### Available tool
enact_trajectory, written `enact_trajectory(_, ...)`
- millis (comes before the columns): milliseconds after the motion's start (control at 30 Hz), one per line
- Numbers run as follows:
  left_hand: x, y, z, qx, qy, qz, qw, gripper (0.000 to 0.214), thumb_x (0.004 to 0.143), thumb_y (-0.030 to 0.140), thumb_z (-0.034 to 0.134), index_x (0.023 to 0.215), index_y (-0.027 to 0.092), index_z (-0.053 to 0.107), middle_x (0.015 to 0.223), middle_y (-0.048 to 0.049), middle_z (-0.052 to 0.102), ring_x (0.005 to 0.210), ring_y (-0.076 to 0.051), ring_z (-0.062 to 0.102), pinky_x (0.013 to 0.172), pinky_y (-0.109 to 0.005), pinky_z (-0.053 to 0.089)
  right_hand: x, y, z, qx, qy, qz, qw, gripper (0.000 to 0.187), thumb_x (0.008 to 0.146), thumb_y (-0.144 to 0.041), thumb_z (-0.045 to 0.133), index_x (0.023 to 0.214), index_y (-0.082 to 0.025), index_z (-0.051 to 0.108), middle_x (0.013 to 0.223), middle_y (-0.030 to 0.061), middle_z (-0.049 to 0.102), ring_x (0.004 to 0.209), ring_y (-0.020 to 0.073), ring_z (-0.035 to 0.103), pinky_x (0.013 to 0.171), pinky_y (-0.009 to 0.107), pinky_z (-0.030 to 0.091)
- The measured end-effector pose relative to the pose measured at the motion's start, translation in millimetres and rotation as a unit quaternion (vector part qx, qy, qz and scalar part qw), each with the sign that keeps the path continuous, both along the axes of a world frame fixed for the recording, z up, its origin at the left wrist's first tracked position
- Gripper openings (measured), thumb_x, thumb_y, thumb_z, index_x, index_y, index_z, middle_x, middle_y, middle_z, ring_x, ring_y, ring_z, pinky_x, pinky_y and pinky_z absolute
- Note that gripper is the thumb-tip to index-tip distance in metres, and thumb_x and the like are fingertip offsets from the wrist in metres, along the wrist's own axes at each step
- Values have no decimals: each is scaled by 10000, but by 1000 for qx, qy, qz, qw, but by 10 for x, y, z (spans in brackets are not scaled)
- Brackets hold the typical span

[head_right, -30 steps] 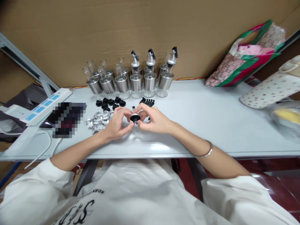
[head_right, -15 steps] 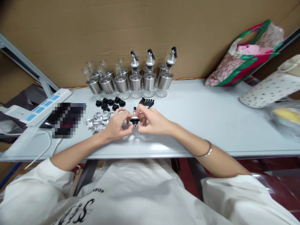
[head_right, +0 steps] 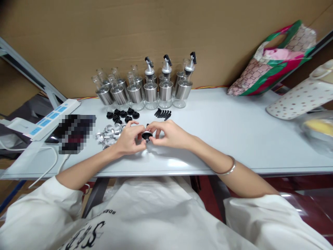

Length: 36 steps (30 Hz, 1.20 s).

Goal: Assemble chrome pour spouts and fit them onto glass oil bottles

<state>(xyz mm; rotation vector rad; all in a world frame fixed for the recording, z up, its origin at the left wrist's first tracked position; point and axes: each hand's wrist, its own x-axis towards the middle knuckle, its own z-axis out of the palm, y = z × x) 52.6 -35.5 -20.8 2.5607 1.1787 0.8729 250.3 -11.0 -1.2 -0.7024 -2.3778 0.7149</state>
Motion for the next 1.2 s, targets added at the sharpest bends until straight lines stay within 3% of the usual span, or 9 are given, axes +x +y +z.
enact_trajectory(267,18,-15,24,4,9,11,1000,111,645,285,461,640,197,395,540,72,456,500,-97,403,902,-392,374,-9,-17,3,1,-6,6,1000,228,743,-192,551,953,-148,627,826,29,704,593,98,631,556,189,485)
enact_trajectory(567,16,1,-10,34,-7,24,999,134,666,294,489,721,199,413,588,62,485,518,-106,441,876,-374,380,-9,-14,-5,-11,9,-2,1000,204,705,-176,552,908,-167,544,786,18,680,657,119,652,651,219,495)
enact_trajectory(800,8,7,-13,9,9,31,999,178,774,350,482,842,186,468,666,35,545,564,-124,496,826,-347,381,-6,-4,19,-60,10,-35,998,247,702,-183,546,935,-188,466,717,7,657,656,133,638,497,180,439)
enact_trajectory(967,6,2,-5,9,10,30,999,211,762,355,512,876,181,478,704,22,566,604,-137,525,800,-336,383,-6,-4,3,-61,32,-36,997,233,713,-201,560,912,-198,438,785,21,637,679,128,636,479,170,428)
enact_trajectory(1200,-13,16,-7,8,20,24,999,214,752,349,504,881,181,470,752,8,583,635,-143,539,804,-342,387,-4,-10,28,-49,16,-25,998,301,729,-174,534,1026,-172,485,668,-11,628,607,107,589,479,169,428)
